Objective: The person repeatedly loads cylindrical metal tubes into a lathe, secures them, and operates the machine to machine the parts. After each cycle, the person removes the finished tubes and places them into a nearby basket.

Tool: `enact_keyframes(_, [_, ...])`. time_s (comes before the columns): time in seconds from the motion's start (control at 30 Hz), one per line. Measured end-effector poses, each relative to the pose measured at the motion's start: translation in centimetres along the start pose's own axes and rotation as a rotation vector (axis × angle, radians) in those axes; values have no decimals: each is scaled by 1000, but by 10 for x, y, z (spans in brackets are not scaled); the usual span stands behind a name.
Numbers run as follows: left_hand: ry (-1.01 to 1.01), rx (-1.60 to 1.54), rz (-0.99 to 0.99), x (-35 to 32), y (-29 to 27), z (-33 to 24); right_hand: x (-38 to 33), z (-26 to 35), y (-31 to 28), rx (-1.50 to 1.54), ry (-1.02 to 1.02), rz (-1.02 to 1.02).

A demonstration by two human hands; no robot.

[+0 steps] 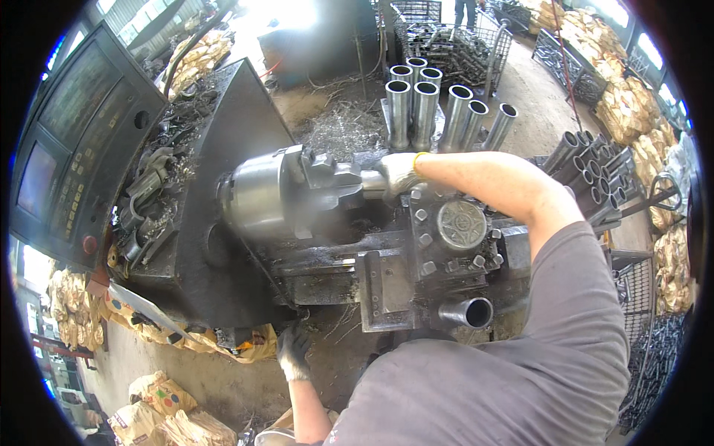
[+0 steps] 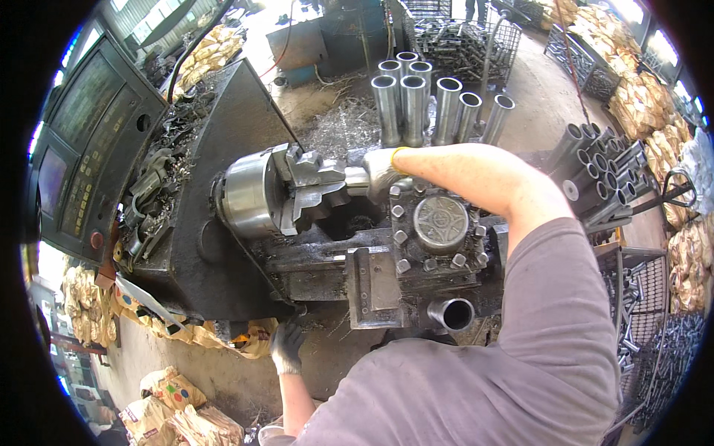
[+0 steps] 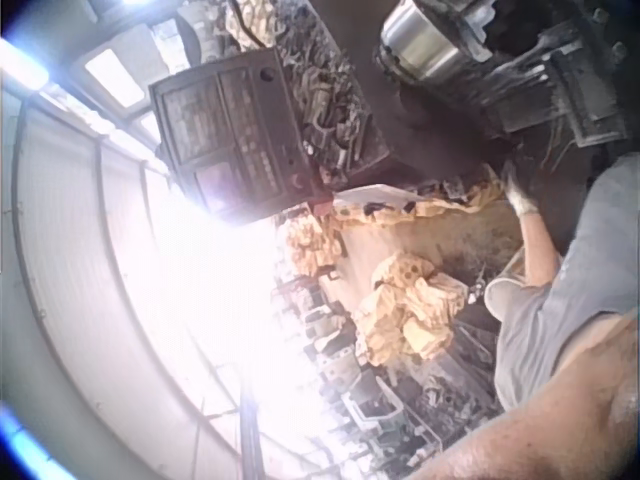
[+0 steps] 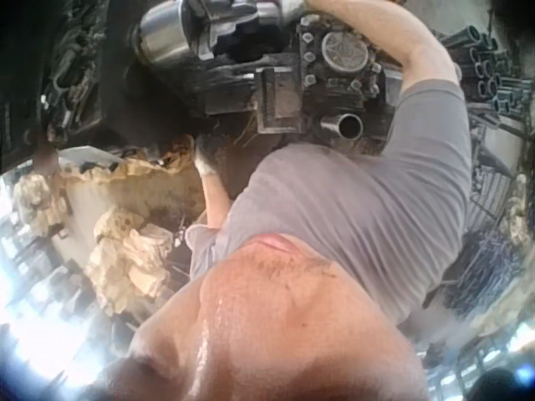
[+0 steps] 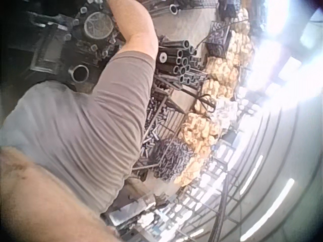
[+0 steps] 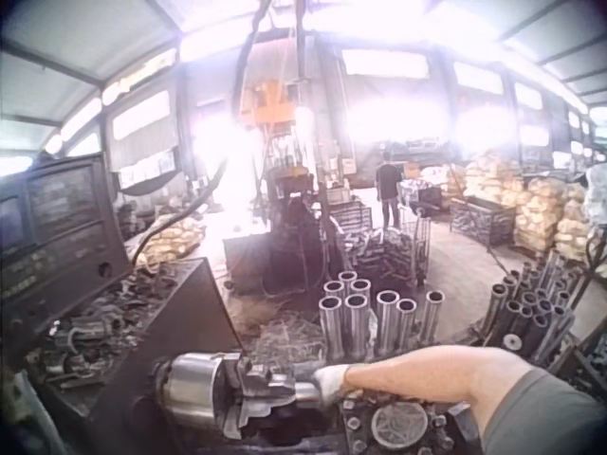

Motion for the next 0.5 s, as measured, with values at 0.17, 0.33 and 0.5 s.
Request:
enact_keyframes(0.17, [188, -250, -320, -6, -87, -53, -5, 33, -16, -83, -116, -52])
enact_keyframes(0.33, [72, -479, -378, -34, -76, -105, -23, 11, -26, -149, -27, 299])
enact_keyframes(0.5, [37, -447, -225, 8, -100, -95, -2, 23, -15, 327, 76, 104])
Point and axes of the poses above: each hand's wrist, its own x-axis towards the middle knuckle, its own y-axis out of the palm, z = x × y, the point moved 8 cm from there along x, towards the middle knuckle, and after that the axes turned 3 degrees about y, right-handed, at the moved point
